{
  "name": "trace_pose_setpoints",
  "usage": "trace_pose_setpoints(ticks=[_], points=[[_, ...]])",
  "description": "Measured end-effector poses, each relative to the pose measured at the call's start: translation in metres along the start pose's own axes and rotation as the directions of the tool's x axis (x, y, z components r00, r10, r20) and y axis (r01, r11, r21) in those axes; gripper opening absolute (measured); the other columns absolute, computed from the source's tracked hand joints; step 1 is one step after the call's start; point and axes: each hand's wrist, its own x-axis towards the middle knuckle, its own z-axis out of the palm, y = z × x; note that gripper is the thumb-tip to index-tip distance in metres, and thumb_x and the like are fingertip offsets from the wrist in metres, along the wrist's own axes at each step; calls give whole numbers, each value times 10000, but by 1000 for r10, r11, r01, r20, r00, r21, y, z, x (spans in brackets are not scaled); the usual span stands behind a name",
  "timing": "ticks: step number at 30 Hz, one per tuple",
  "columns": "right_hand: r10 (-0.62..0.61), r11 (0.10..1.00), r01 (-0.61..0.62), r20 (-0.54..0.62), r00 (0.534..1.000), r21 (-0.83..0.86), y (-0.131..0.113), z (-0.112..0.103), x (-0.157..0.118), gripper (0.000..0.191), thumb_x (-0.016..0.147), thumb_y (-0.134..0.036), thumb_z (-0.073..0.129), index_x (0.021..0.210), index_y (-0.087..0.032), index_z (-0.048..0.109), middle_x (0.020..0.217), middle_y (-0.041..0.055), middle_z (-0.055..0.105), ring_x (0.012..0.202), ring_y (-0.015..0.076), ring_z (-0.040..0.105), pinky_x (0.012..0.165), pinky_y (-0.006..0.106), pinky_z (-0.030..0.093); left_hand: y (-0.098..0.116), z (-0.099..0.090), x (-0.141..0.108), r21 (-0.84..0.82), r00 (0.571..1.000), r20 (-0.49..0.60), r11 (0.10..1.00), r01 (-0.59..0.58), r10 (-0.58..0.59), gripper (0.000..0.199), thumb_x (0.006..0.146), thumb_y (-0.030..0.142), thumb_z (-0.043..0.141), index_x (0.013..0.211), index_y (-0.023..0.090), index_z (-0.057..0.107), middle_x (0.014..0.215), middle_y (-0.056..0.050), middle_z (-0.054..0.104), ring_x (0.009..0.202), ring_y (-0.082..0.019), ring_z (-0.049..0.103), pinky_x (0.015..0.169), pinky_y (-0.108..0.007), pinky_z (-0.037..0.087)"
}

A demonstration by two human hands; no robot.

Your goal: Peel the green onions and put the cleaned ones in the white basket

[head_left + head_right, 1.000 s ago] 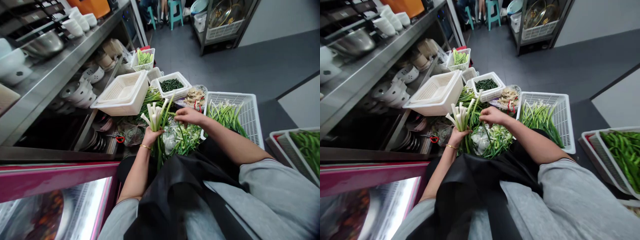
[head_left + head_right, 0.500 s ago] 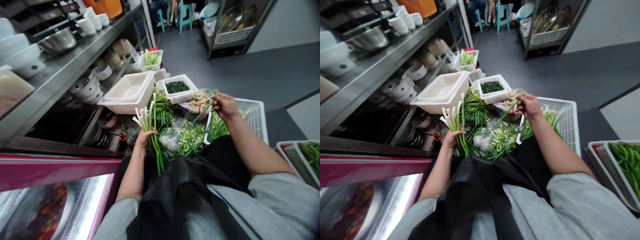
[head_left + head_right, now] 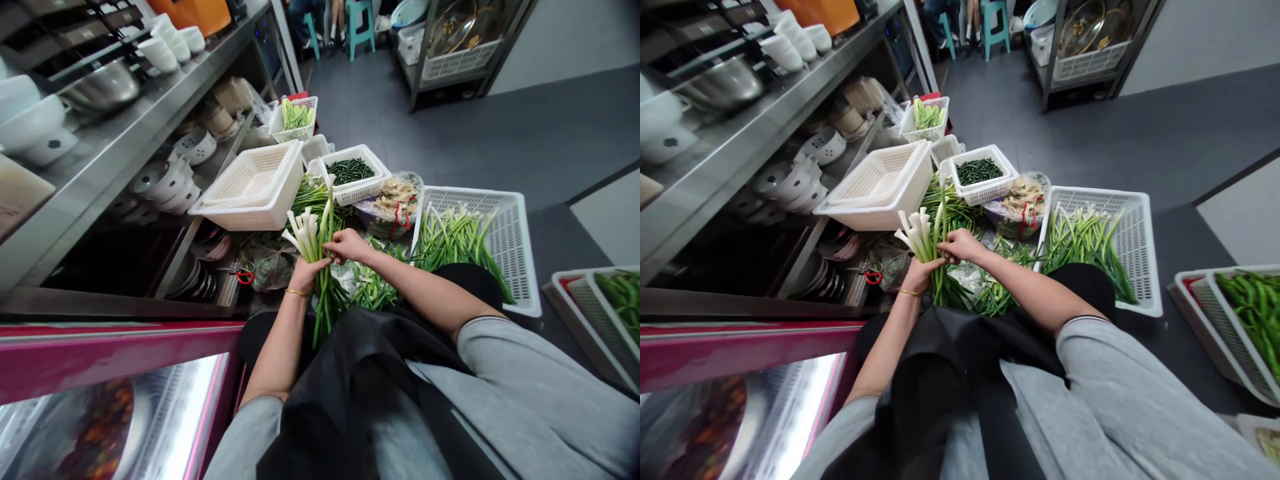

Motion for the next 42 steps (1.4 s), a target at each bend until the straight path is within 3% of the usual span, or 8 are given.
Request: trace_pose_setpoints(ticks=[8,13,17,21,25,31,37,42], points=[[-41,998,25,308,950,56,-11,-45,-25,338,741,-424,707,740,-95,634,610,25,659,418,71,575,423,159,485,11,-4,-14,-117,960,170,963,242,-221,373,544,258,796,856,119,648,635,-28,661,530,-143,587,538,-265,448],[-199,938,205,-50,979,278,-25,-89,-46,392,732,-505,696,785,-123,628,560,-7,608,374,65,511,381,185,460,10,-12,-15,-114,963,141,963,246,-229,419,535,231,786,908,107,639,639,-35,663,546,-136,593,541,-250,449],[-261,867,427,-498,827,256,-56,-136,-60,325,835,-499,593,823,-175,614,569,-27,564,409,46,493,417,165,435,6,-19,-16,-109,969,93,965,237,-228,415,507,217,774,882,106,634,622,-21,644,545,-128,591,537,-242,452],[-309,888,439,-530,789,136,-57,-164,-59,320,866,-489,538,833,-179,609,586,-25,555,416,44,471,445,186,435,6,-20,-17,-110,968,66,962,250,-244,402,510,201,767,877,123,623,629,-12,641,553,-136,595,543,-251,455],[-87,989,60,-211,974,-132,-23,-148,-33,306,691,-402,756,767,-131,634,600,30,611,573,121,588,599,259,522,8,-15,-12,-111,970,114,967,229,-216,386,510,175,756,863,128,606,687,-36,676,597,-148,605,594,-271,463],[-401,916,379,-296,867,-129,-62,-86,28,426,969,-431,384,1290,-175,496,1290,58,570,1188,139,525,1050,328,388,14,3,0,-7,944,242,972,234,-225,379,494,147,757,841,128,604,695,-39,675,619,-159,607,613,-275,451],[-409,823,466,230,883,-326,-110,-27,54,426,893,-491,521,1108,-154,666,1230,45,627,1226,217,508,1098,302,311,23,15,8,-37,951,257,981,189,-174,377,526,210,767,862,132,617,663,-16,626,593,-144,571,591,-270,432],[-279,734,422,331,902,-532,-125,-27,42,656,804,-498,637,1307,-93,522,1285,128,578,1209,266,520,1028,318,395,33,16,2,132,933,219,956,261,-285,309,569,200,773,829,137,618,719,-19,638,651,-151,590,615,-270,461]])
